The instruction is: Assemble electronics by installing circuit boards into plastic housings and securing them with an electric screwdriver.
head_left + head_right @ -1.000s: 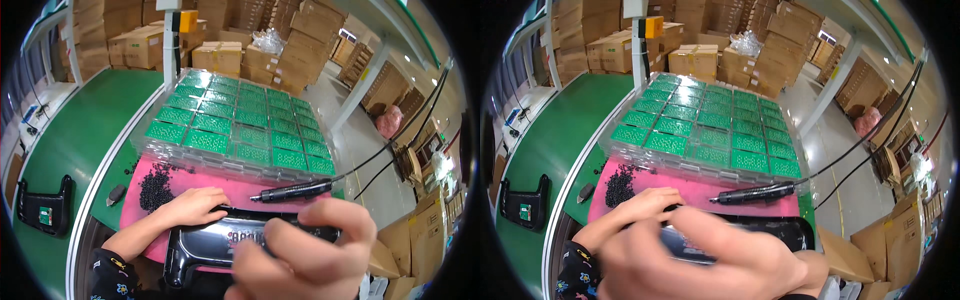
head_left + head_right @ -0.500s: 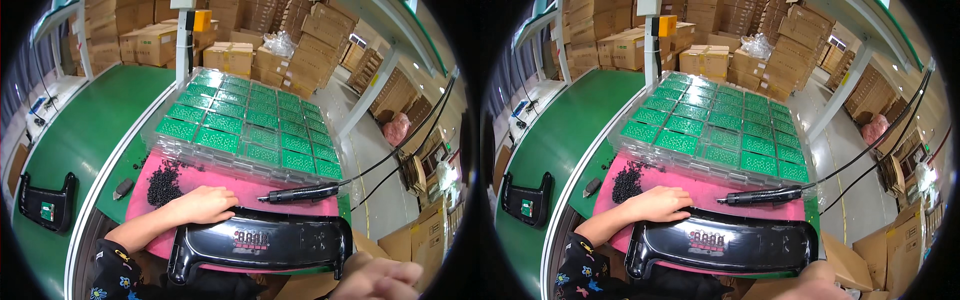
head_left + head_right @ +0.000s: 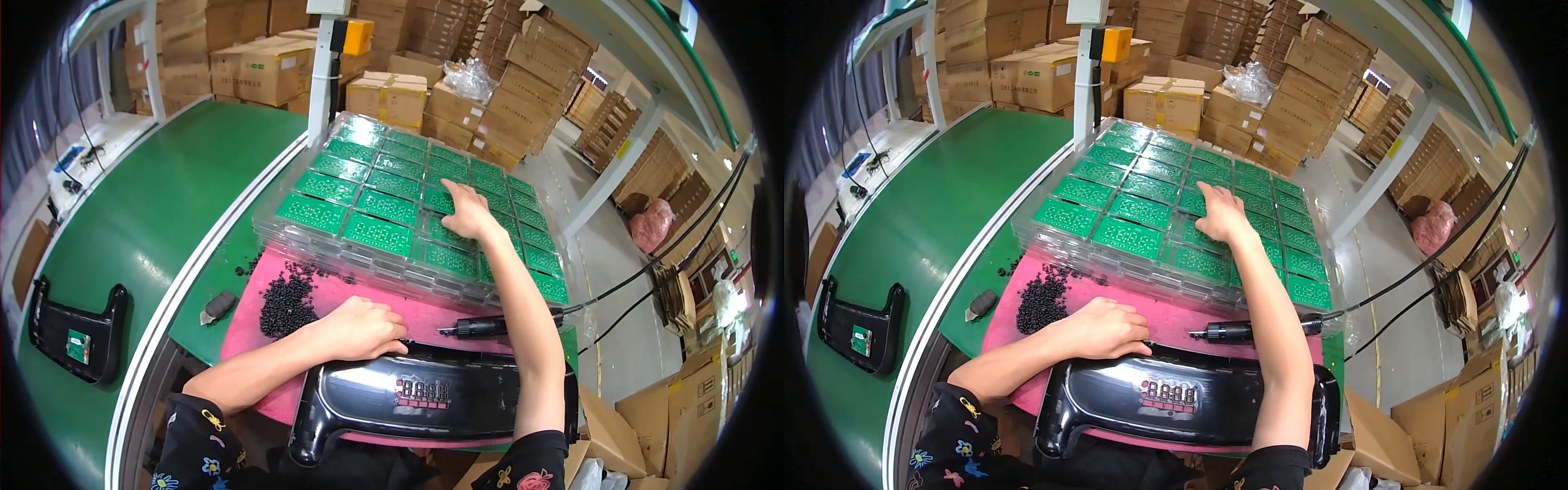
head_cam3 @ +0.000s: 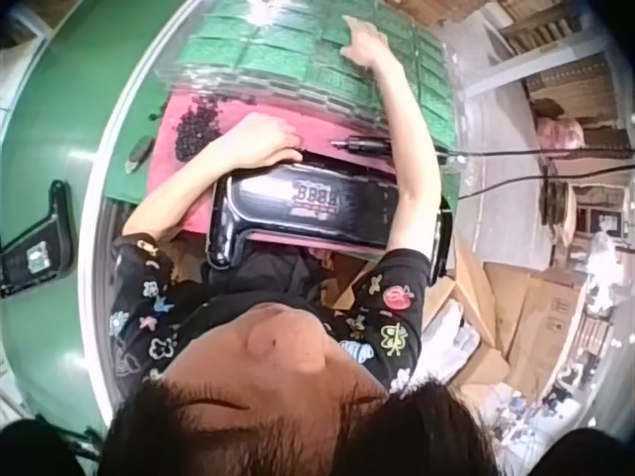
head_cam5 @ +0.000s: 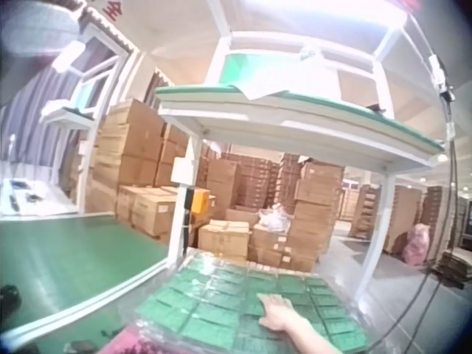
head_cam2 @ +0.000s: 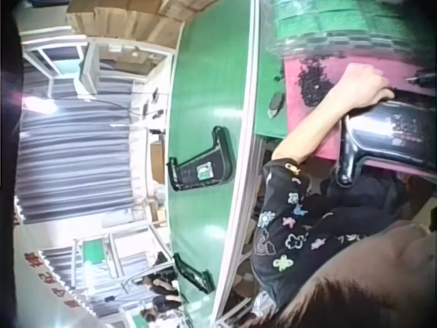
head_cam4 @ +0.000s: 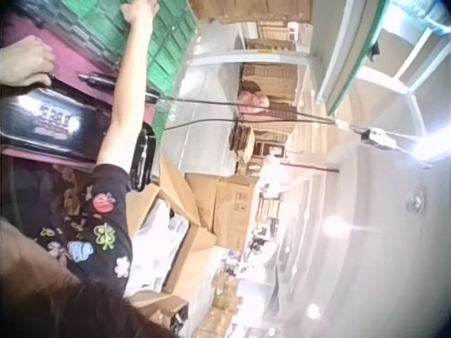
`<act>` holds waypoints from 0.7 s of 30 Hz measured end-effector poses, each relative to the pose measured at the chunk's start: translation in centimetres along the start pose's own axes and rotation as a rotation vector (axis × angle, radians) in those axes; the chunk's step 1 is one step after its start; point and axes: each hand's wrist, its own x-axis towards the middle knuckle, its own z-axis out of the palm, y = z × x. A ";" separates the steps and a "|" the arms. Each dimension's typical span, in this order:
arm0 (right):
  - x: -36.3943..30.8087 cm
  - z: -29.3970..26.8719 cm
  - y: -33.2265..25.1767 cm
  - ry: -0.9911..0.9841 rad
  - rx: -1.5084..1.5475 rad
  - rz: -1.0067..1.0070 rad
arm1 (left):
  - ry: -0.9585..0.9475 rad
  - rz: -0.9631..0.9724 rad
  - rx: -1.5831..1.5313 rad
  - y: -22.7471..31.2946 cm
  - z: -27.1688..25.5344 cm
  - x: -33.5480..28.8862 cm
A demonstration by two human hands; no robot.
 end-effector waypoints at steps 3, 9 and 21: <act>0.8 -0.6 -1.0 -0.089 0.030 0.044 | 0.034 -0.014 0.001 0.0 -0.2 -0.9; -3.7 -5.6 -5.7 0.469 0.468 0.027 | 0.271 -0.139 -0.154 0.1 -2.0 -1.5; -21.2 -11.2 -12.9 0.223 1.093 -0.085 | 0.594 -0.105 -0.690 2.3 -3.3 -1.9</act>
